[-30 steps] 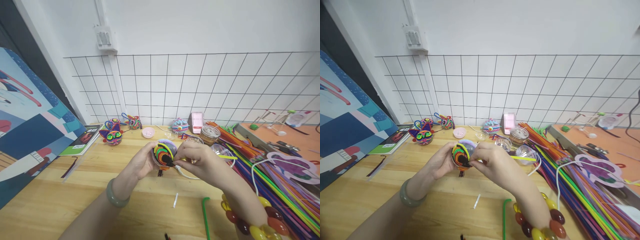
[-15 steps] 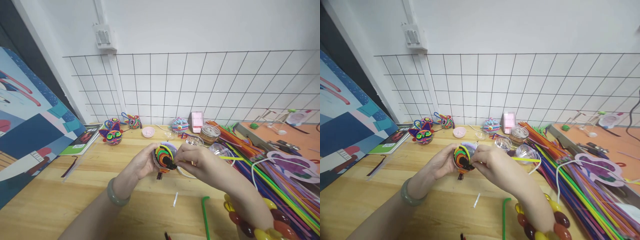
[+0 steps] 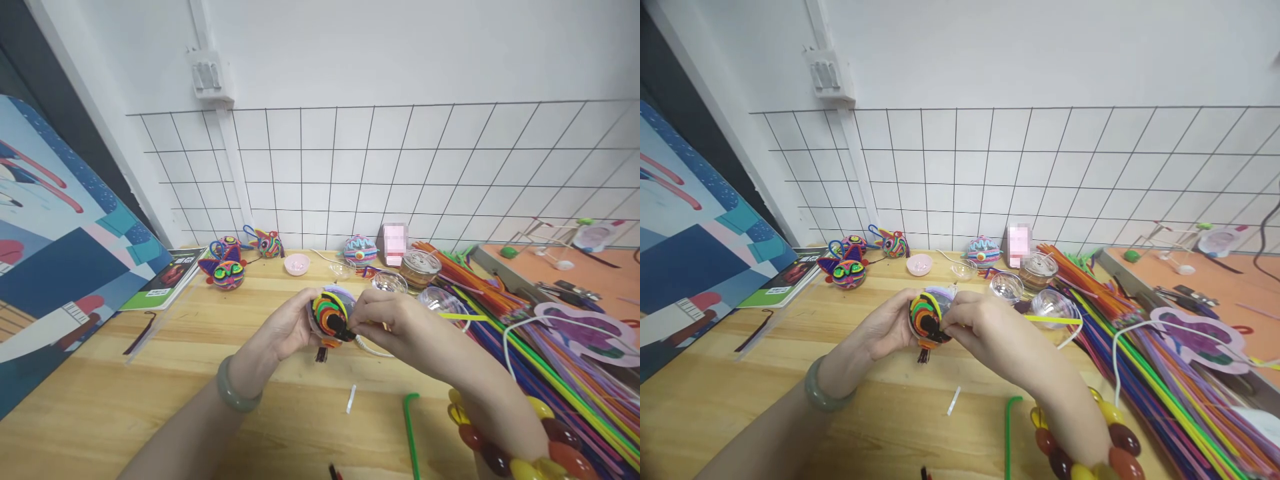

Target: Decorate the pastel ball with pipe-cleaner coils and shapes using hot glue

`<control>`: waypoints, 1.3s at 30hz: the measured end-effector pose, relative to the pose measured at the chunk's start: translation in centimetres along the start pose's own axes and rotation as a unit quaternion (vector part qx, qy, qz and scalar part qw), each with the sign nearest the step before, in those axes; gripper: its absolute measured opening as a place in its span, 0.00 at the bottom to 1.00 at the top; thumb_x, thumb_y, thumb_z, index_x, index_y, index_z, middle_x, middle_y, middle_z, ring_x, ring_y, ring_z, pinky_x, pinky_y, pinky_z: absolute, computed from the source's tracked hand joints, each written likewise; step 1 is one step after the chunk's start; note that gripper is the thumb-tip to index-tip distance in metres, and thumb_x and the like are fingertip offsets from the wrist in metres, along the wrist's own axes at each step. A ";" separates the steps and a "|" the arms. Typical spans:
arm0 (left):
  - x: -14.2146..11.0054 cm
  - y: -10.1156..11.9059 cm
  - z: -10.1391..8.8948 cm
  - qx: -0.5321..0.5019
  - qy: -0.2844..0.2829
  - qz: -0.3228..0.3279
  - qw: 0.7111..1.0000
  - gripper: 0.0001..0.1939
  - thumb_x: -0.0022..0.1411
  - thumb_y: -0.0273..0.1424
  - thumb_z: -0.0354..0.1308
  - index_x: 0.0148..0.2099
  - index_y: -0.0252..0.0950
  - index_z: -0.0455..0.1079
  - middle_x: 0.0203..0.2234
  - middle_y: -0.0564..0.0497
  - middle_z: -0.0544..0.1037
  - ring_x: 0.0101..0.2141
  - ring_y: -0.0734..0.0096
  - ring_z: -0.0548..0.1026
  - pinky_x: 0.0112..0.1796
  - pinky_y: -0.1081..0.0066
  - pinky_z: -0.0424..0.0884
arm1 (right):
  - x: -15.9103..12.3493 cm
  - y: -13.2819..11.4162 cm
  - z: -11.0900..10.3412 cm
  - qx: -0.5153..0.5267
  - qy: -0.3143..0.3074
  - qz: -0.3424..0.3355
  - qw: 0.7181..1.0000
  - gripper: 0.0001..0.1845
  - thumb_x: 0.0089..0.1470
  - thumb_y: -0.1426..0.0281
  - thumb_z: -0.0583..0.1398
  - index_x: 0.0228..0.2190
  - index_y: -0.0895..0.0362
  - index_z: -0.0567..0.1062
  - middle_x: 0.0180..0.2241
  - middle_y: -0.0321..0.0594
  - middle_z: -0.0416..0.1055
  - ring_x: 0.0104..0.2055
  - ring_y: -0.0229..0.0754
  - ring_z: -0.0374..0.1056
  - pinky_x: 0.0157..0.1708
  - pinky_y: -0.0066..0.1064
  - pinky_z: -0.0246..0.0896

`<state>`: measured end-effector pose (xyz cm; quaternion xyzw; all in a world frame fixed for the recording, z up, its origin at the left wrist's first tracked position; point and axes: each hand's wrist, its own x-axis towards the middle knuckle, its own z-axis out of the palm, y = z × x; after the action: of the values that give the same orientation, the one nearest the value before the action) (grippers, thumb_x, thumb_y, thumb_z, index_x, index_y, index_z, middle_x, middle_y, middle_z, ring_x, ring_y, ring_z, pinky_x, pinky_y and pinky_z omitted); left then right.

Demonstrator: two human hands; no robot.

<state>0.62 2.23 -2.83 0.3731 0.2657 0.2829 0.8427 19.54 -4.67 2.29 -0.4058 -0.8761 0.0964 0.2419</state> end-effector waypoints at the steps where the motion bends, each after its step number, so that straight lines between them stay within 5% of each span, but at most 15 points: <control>1: 0.0 0.0 0.0 0.002 0.003 0.001 1.000 0.16 0.59 0.36 0.52 0.39 0.30 0.74 0.29 0.43 0.80 0.29 0.64 0.77 0.33 0.65 0.71 | 0.0 0.0 0.0 0.000 -0.001 0.004 1.000 0.11 0.59 0.78 0.55 0.29 0.57 0.76 0.29 0.39 0.73 0.32 0.38 0.68 0.32 0.30 0.60; 6: 0.0 0.0 0.4 0.013 0.020 0.022 0.999 0.15 0.58 0.36 0.52 0.38 0.31 0.75 0.29 0.44 0.79 0.28 0.65 0.75 0.31 0.66 0.71 | 0.0 -0.1 0.0 -0.004 -0.007 0.026 1.000 0.10 0.57 0.78 0.56 0.30 0.56 0.76 0.30 0.39 0.74 0.32 0.38 0.68 0.33 0.30 0.60; 14: -0.7 0.1 1.4 0.096 0.075 0.192 0.974 0.16 0.55 0.37 0.60 0.44 0.33 0.72 0.33 0.48 0.78 0.31 0.68 0.74 0.30 0.73 0.68 | 0.1 -0.8 -0.3 -0.029 0.021 0.085 0.996 0.08 0.56 0.67 0.60 0.26 0.56 0.73 0.25 0.35 0.72 0.27 0.38 0.65 0.27 0.29 0.57; 24: -0.7 -0.2 1.3 0.139 0.102 0.234 0.957 0.21 0.55 0.37 0.61 0.50 0.37 0.66 0.37 0.49 0.76 0.32 0.69 0.73 0.26 0.75 0.66 | 0.4 -1.3 -0.3 -0.014 0.038 0.126 0.991 0.15 0.63 0.64 0.51 0.28 0.55 0.73 0.24 0.37 0.72 0.25 0.39 0.67 0.26 0.28 0.57; 28: -0.8 -0.3 1.3 0.137 0.095 0.237 0.957 0.19 0.56 0.37 0.61 0.49 0.37 0.66 0.40 0.49 0.75 0.34 0.68 0.74 0.30 0.73 0.69 | 0.4 -1.3 0.0 -0.006 0.076 0.167 0.983 0.09 0.59 0.63 0.56 0.31 0.54 0.68 0.25 0.36 0.73 0.25 0.39 0.67 0.25 0.28 0.57; 39: -0.7 -0.6 1.6 0.195 0.107 0.294 0.930 0.22 0.54 0.34 0.62 0.50 0.34 0.63 0.43 0.46 0.73 0.44 0.64 0.70 0.45 0.68 0.67 | 0.9 -1.4 0.7 0.005 0.073 0.218 0.973 0.16 0.60 0.56 0.52 0.26 0.53 0.63 0.23 0.35 0.71 0.24 0.39 0.66 0.24 0.28 0.52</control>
<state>1.35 0.63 -2.17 0.5586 0.2829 0.4989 0.5992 17.75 -4.85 2.52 -0.5914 -0.7463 0.1210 0.2805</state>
